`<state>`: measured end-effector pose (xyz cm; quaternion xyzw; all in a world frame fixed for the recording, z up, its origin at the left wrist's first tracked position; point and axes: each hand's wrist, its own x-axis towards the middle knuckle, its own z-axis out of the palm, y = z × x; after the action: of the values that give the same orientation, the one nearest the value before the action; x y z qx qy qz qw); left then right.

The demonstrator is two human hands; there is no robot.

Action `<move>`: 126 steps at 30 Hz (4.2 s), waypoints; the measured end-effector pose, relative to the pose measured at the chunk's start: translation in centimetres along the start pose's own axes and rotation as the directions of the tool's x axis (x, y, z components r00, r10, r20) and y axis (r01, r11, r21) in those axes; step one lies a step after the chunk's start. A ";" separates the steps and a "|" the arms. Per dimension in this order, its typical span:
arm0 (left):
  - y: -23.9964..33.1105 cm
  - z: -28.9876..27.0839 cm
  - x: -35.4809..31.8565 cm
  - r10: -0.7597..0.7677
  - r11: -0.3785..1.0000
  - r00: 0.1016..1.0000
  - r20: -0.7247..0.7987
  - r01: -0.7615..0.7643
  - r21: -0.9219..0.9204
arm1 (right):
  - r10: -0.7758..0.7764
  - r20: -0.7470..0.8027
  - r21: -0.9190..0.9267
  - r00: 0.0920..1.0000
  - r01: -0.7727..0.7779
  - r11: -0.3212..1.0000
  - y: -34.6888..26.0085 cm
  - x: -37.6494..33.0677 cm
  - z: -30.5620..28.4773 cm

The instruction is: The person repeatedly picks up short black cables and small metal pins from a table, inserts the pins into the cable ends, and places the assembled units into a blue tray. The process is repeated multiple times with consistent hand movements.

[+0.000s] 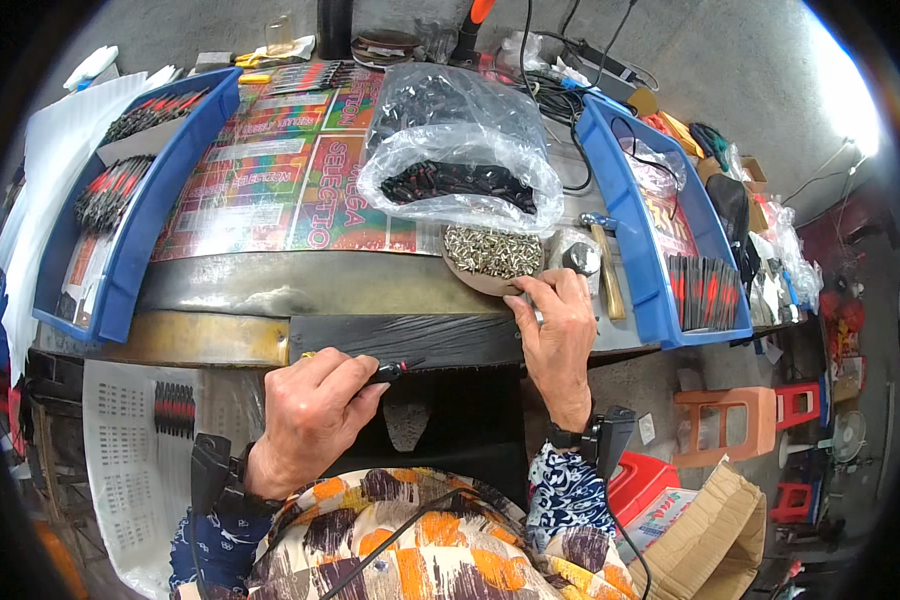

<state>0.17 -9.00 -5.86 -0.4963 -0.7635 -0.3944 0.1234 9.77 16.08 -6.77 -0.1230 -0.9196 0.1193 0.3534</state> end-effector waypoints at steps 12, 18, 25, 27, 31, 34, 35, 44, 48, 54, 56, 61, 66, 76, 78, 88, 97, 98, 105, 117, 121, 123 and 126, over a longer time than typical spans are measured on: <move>0.3 -0.3 -0.1 -0.024 0.999 0.999 0.024 0.025 -0.025 | -0.022 0.178 0.136 0.984 -0.002 0.991 0.0 1.9 -0.8; 0.4 -0.6 -0.2 -0.016 1.000 0.999 0.037 0.017 -0.021 | -0.037 0.255 0.155 0.966 -0.003 0.988 0.3 2.7 -0.9; 0.3 -0.5 -0.4 -0.016 1.000 1.000 0.023 0.016 -0.006 | -0.029 0.231 0.197 0.972 -0.017 0.980 -0.4 2.1 -0.9; 0.4 -0.6 -0.5 -0.027 1.000 0.999 0.034 0.027 -0.014 | -0.047 0.187 0.216 0.981 0.006 0.976 -1.0 1.6 -0.9; 0.5 -0.6 -0.4 -0.034 0.999 0.998 0.044 0.035 -0.025 | -0.065 0.138 0.343 0.988 0.014 0.939 -2.8 0.4 -1.1; 0.6 -0.6 -0.4 -0.034 0.999 0.998 0.049 0.036 -0.035 | -0.095 0.139 0.404 0.986 0.032 0.914 -4.4 -0.4 -1.2; 0.6 -0.5 -0.4 -0.040 0.998 0.998 0.056 0.043 -0.043 | -0.109 0.128 0.429 0.986 0.045 0.902 -4.9 -0.7 -1.2; 1.4 -0.5 -0.7 -0.060 0.994 0.996 0.071 0.066 -0.089 | -0.166 0.065 0.512 0.984 0.110 0.852 -7.9 -2.4 -1.2; 1.6 -0.6 -0.8 -0.053 0.997 0.995 0.084 0.058 -0.059 | -0.176 0.076 0.527 0.981 0.110 0.843 -8.3 -2.7 -1.3; 1.6 -0.6 -1.0 -0.044 0.997 0.996 0.078 0.049 -0.061 | -0.229 0.050 0.477 0.972 0.179 0.861 -8.7 -2.8 -0.9; 1.6 -0.6 -1.1 -0.049 0.997 0.995 0.089 0.054 -0.055 | -0.252 0.047 0.452 0.967 0.205 0.868 -8.8 -2.8 -0.9; 1.5 -0.6 -1.1 -0.028 0.999 0.997 0.075 0.031 -0.037 | -0.289 0.056 0.436 0.956 0.238 0.868 -9.0 -2.7 -0.9; 1.5 -0.4 -1.2 -0.020 1.000 0.997 0.073 0.020 0.003 | -0.330 0.080 0.386 0.940 0.276 0.880 -9.1 -2.5 -1.0; 1.7 -0.1 -1.4 0.028 0.994 0.998 0.062 -0.034 0.103 | -0.383 0.234 0.202 0.894 0.341 0.918 -9.7 -2.5 -1.7; 1.7 0.0 -1.5 0.030 0.993 0.997 0.066 -0.038 0.115 | -0.371 0.233 0.205 0.899 0.328 0.922 -9.9 -2.6 -1.6; 1.6 0.2 -1.7 0.038 0.991 0.999 0.016 -0.039 0.125 | -0.174 0.107 0.440 0.979 0.111 0.891 -9.9 -2.7 -0.5; 1.5 0.1 -1.6 0.061 0.994 0.998 -0.027 -0.058 0.093 | 0.059 0.422 0.696 0.905 -0.365 0.618 -9.4 -3.6 -0.4; 1.5 0.1 -1.7 0.057 0.994 0.998 -0.022 -0.055 0.090 | 0.068 0.451 0.718 0.890 -0.407 0.565 -9.4 -3.8 -0.3; 1.5 0.1 -1.8 0.046 0.996 0.999 -0.019 -0.045 0.080 | 0.108 0.454 0.799 0.884 -0.458 0.391 -9.4 -4.7 0.7; 1.4 0.0 -1.9 -0.004 1.000 0.999 0.037 0.003 0.016 | 0.115 0.662 0.737 0.740 -0.672 0.080 -9.3 -4.5 0.4; 1.4 0.4 -2.0 0.016 0.999 1.000 0.018 -0.017 0.034 | 0.119 0.714 0.694 0.690 -0.720 0.005 -9.2 -4.2 0.2; 1.4 0.5 -2.1 0.027 0.999 1.000 0.010 -0.027 0.041 | 0.146 0.683 0.718 0.716 -0.694 0.046 -9.4 -4.3 0.5; 1.4 0.7 -2.0 0.038 0.998 0.999 -0.005 -0.038 0.043 | 0.202 0.597 0.774 0.776 -0.624 0.109 -9.9 -4.9 1.2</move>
<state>2.48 -9.53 -6.85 -0.5068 -0.7619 -0.3770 0.1434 11.10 5.09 -7.65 -0.1172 -0.6202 0.7637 0.1355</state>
